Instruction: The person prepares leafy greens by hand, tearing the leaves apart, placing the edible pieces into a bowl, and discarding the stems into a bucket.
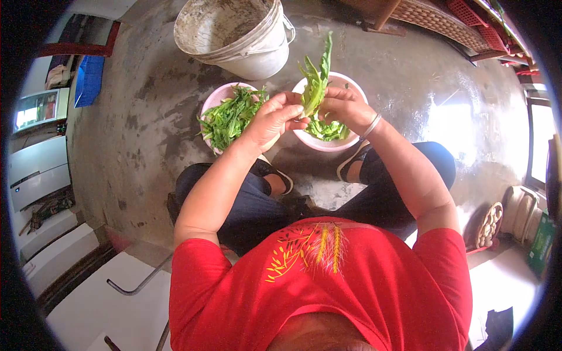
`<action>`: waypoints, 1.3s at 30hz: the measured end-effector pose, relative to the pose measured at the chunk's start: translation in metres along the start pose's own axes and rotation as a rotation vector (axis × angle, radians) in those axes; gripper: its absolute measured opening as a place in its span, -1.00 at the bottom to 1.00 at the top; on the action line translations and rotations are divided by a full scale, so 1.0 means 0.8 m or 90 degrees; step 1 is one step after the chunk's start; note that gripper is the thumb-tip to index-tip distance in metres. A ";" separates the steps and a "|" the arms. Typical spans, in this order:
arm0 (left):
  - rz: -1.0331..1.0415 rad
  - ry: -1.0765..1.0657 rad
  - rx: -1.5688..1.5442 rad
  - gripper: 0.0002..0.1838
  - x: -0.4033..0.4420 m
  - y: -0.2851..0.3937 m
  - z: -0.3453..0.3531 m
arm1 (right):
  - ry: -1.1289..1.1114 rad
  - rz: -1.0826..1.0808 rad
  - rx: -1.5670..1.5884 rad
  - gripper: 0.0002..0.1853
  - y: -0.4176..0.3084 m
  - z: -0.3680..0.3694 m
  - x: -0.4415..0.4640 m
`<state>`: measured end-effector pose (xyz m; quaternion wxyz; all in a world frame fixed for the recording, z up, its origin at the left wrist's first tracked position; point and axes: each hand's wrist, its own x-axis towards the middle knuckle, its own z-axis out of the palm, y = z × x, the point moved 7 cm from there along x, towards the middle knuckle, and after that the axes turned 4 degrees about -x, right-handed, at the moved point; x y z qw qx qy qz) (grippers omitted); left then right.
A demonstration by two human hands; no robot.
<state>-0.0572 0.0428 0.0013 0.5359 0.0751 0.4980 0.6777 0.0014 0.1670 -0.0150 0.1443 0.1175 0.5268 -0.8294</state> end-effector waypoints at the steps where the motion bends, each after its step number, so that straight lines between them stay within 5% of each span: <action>1: -0.005 0.001 -0.004 -0.73 0.002 -0.002 -0.002 | -0.010 -0.007 0.006 -0.76 -0.003 0.001 0.000; 16: 0.101 0.067 0.353 -0.74 0.006 0.000 -0.002 | 0.101 -0.046 -0.254 -0.82 -0.011 0.007 -0.008; 20: 0.151 0.078 0.417 -0.78 0.010 -0.003 -0.010 | 0.118 -0.033 -0.184 -0.83 -0.005 0.006 -0.008; 39: 0.137 0.097 -0.039 -0.77 0.000 0.019 -0.016 | 0.166 -0.071 0.173 -0.80 0.000 -0.028 0.001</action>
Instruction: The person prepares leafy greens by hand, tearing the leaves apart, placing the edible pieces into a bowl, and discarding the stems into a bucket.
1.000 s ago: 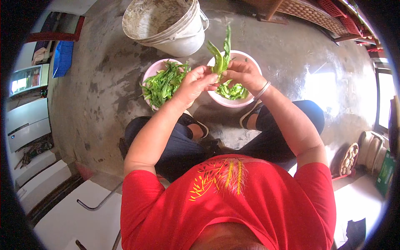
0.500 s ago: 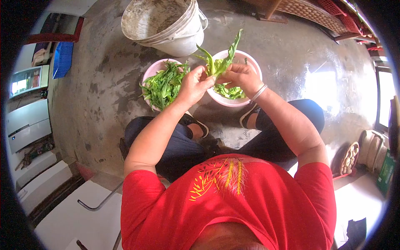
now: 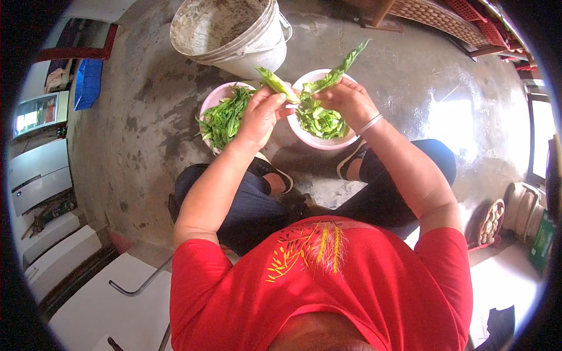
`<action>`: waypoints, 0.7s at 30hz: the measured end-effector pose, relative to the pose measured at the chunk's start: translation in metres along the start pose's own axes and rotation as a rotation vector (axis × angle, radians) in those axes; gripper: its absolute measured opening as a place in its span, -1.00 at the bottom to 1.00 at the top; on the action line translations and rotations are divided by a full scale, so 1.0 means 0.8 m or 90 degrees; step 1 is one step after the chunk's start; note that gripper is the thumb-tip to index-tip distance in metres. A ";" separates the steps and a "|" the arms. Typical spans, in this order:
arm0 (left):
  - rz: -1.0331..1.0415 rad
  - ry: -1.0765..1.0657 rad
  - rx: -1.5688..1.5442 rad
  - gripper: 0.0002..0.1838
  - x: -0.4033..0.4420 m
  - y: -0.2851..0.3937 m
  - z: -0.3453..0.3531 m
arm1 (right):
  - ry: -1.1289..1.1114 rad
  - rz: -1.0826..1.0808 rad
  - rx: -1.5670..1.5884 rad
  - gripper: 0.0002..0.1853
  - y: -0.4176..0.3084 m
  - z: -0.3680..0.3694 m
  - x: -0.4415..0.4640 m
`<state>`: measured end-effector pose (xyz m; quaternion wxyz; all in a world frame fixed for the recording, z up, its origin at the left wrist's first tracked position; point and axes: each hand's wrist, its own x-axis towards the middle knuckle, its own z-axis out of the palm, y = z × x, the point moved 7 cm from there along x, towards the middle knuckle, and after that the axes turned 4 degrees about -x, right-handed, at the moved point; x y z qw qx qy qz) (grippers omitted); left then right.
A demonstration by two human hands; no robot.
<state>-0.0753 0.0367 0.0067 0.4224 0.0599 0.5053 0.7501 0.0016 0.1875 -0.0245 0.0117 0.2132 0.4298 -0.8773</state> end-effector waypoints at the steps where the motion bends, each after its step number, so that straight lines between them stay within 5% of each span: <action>1: 0.006 0.003 0.008 -0.77 0.000 0.003 0.000 | -0.001 -0.010 0.018 -0.79 -0.004 -0.003 0.001; 7: 0.010 0.010 0.096 -0.76 0.001 0.002 -0.005 | -0.026 -0.073 -0.194 -0.77 -0.004 -0.011 0.003; 10: 0.024 -0.002 0.140 -0.75 0.001 0.002 -0.004 | 0.001 0.016 -0.082 -0.73 0.005 -0.015 0.005; 15: 0.073 -0.029 0.199 -0.74 -0.002 0.005 0.006 | 0.050 0.137 -0.334 -0.70 0.027 -0.034 0.007; 21: 0.078 -0.011 0.311 -0.75 -0.004 0.000 0.004 | 0.047 -0.077 -0.415 -0.75 -0.010 -0.004 0.002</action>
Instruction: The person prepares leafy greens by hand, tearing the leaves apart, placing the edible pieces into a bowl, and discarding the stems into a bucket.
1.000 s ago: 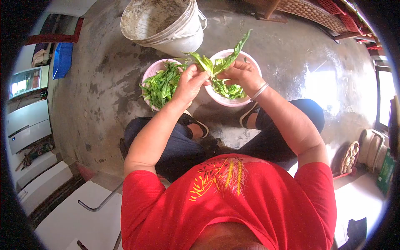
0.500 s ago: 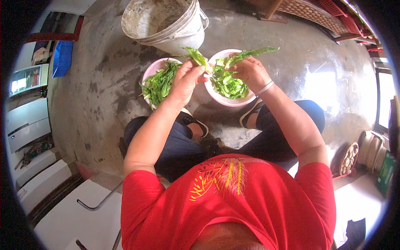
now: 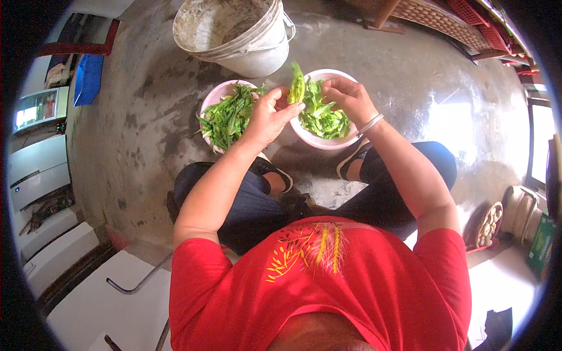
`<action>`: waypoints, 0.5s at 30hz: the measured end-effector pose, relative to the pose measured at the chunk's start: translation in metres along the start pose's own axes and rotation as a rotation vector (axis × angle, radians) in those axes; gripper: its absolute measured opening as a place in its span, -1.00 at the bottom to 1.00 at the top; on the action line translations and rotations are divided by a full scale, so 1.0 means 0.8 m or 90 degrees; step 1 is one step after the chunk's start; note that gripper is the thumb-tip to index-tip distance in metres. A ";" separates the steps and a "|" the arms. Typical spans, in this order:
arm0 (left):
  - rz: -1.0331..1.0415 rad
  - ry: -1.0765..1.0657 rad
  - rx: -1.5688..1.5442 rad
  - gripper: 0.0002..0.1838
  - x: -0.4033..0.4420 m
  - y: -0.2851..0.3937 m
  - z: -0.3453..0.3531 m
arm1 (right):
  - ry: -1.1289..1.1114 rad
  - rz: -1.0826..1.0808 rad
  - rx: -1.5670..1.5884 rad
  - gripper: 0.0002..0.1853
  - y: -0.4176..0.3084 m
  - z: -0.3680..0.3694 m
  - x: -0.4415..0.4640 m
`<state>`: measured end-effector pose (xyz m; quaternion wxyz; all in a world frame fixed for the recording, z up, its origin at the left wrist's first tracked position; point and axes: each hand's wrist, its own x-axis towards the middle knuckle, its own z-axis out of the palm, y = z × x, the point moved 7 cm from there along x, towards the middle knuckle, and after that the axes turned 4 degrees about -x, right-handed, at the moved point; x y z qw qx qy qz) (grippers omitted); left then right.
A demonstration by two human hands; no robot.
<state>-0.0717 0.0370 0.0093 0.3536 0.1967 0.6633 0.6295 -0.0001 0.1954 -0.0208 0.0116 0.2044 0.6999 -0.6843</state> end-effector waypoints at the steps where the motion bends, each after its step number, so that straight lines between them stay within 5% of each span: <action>1: 0.009 -0.007 0.023 -0.75 0.000 0.000 0.001 | -0.020 -0.023 0.021 -0.77 -0.011 0.005 -0.003; 12: -0.008 -0.052 0.194 -0.71 0.001 0.000 0.012 | -0.079 -0.082 0.053 -0.82 -0.020 0.025 -0.014; 15: -0.027 -0.061 0.090 -0.72 -0.001 0.002 0.019 | -0.102 -0.037 0.044 -0.83 -0.026 0.022 -0.018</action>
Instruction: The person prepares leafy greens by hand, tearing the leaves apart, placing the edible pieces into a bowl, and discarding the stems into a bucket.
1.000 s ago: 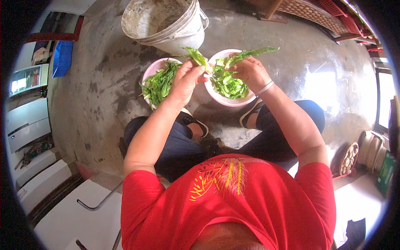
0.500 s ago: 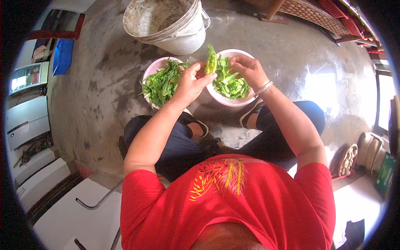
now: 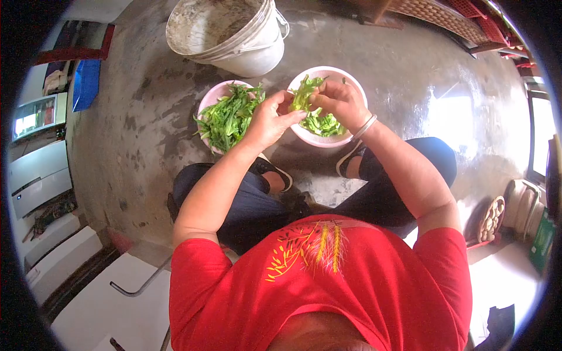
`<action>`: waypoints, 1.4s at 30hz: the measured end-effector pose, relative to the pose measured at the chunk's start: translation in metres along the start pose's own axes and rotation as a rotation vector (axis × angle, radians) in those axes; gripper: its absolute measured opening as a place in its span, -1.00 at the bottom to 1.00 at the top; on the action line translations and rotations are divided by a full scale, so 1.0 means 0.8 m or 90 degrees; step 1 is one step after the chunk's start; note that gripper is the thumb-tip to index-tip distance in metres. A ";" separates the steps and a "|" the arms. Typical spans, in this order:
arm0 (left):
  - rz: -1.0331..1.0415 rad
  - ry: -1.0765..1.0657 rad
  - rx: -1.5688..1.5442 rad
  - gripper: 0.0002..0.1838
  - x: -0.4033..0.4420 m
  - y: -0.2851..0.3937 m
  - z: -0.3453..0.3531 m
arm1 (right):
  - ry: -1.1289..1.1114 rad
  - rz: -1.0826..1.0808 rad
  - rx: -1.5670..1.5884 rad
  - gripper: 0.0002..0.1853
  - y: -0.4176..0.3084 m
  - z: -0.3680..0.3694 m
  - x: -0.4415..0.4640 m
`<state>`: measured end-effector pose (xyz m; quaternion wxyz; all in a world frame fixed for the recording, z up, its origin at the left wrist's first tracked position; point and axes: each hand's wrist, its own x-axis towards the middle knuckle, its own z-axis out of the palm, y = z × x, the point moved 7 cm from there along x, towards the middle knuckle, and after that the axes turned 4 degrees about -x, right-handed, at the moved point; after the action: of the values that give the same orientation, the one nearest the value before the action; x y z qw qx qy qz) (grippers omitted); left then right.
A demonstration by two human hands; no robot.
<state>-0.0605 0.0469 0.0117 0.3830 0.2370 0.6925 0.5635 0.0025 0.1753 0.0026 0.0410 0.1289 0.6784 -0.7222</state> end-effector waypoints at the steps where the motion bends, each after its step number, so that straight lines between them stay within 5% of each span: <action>1: -0.012 -0.005 -0.047 -0.72 0.000 -0.002 0.001 | -0.003 0.010 0.019 -0.82 0.000 0.000 -0.001; 12: -0.049 0.013 -0.277 -0.77 0.002 -0.010 -0.008 | -0.039 0.024 0.212 -0.78 0.023 -0.001 0.008; 33: -0.085 0.024 -0.320 -0.79 0.001 -0.017 -0.017 | 0.085 0.073 0.310 -0.88 0.033 -0.032 0.012; 36: -0.087 0.026 -0.299 -0.78 0.002 -0.018 -0.018 | 0.092 0.107 0.185 -0.82 0.035 -0.036 0.012; 39: -0.074 0.023 -0.231 -0.76 0.005 -0.019 -0.028 | 0.126 0.010 -0.327 -0.73 0.052 -0.056 0.026; 42: -0.075 0.093 -0.256 -0.77 0.021 0.000 -0.071 | 0.156 -0.075 -0.487 -0.65 0.049 -0.056 0.025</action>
<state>-0.1160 0.0259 0.0114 0.4039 0.0734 0.6047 0.6825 -0.0016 0.2187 -0.0421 -0.0369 0.1506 0.9043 -0.3978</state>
